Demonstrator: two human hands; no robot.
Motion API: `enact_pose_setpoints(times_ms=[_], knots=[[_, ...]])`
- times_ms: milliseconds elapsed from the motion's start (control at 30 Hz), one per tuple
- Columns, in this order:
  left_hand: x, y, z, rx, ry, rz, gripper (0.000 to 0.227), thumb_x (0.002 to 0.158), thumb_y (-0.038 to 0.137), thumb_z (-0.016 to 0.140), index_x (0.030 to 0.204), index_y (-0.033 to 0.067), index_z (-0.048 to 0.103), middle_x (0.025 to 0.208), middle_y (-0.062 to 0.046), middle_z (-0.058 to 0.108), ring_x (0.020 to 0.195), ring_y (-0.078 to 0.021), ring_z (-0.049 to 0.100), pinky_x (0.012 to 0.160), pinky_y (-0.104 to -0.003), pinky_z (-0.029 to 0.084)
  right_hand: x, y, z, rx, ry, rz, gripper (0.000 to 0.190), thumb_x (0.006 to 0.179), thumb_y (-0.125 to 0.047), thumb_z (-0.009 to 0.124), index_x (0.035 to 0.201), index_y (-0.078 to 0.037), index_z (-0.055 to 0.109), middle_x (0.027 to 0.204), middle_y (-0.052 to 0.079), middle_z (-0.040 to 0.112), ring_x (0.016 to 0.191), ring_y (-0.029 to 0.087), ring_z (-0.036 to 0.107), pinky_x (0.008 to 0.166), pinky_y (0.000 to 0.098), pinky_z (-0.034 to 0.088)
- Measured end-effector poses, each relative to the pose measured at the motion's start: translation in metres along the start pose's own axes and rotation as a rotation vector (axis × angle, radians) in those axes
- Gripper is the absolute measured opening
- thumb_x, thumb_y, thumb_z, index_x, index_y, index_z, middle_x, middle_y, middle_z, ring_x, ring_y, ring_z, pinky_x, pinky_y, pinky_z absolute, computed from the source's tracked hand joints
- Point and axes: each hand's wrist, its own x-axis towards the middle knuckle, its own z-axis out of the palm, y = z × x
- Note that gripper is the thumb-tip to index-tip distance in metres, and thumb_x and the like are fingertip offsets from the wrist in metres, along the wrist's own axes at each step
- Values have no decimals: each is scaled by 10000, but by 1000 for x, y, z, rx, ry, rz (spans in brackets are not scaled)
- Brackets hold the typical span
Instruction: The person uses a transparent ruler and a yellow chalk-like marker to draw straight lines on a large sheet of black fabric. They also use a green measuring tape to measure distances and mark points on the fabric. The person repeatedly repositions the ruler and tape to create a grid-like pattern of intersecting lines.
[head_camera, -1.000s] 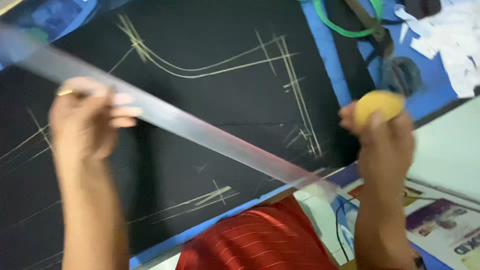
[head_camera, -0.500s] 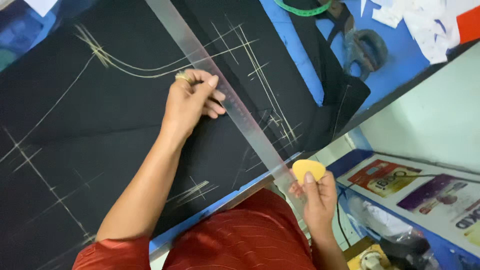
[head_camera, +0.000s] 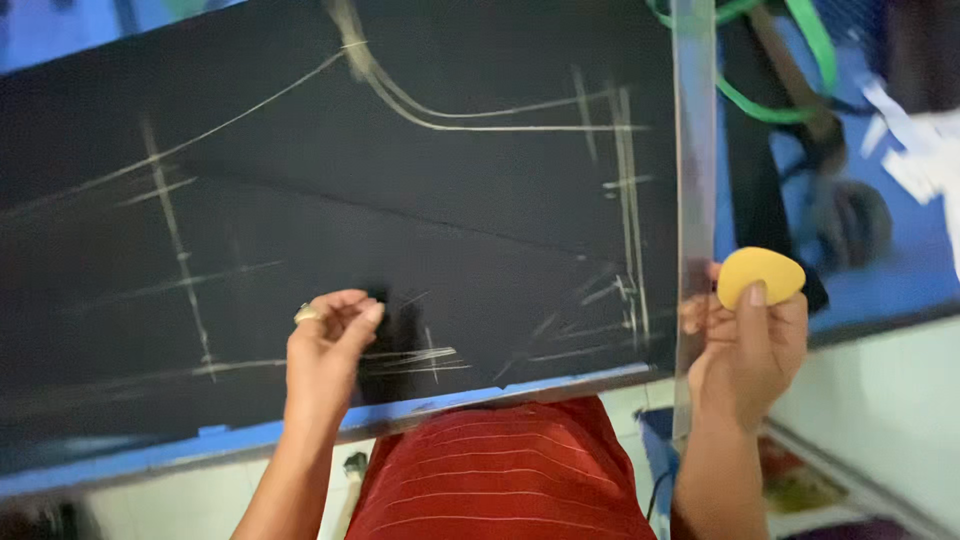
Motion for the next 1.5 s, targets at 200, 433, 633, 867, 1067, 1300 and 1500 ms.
enact_pose_setpoints(times_ms=[200,433,633,867,1067,1300,1500], knots=[[-35,14,-8,-493,183,-409,483,867,111,674,1328,7,575,1237,-183,699,1115,-295,690,987,-446,540,18,-5,39,-161,-180,26,192,1085,-205,538,1149,-32,485,1003,241,691,550,265,579,499,342,512],[-38,26,29,-673,149,-511,566,784,88,733,1318,56,548,1133,-189,714,1075,-333,704,835,-440,560,52,-9,57,-233,-352,7,244,1099,-251,550,1204,-44,474,1034,240,699,617,253,629,523,264,488],[-11,-8,65,-692,-61,-405,244,869,108,741,1077,70,619,976,-182,733,884,-322,757,645,-369,587,76,-18,51,-222,-322,6,256,1076,-298,576,1171,-72,501,1026,224,705,593,252,619,529,262,494],[8,-22,112,-329,-68,-213,431,885,195,808,701,85,435,669,-168,635,493,-200,589,424,-288,431,103,-16,16,-232,-263,22,205,1115,-212,519,1258,-65,517,1049,193,693,600,206,606,521,240,468],[35,25,136,48,-20,15,499,863,331,810,723,155,364,689,33,354,666,-104,388,606,-305,413,97,-25,12,-256,-243,20,167,1170,-161,453,1270,-29,471,1086,215,679,617,235,566,597,305,525],[37,70,151,-10,-38,-72,417,872,251,784,885,149,380,655,50,379,572,-101,575,592,-286,495,96,-23,12,-228,-201,49,216,1118,-225,525,1243,-51,500,1059,202,689,583,218,557,571,290,502],[46,64,164,-305,-170,12,253,919,108,738,922,111,484,637,39,468,633,-79,603,565,-320,632,86,-30,19,-302,-171,44,324,1111,-275,542,1324,-32,526,1132,186,707,670,178,622,695,253,593]])
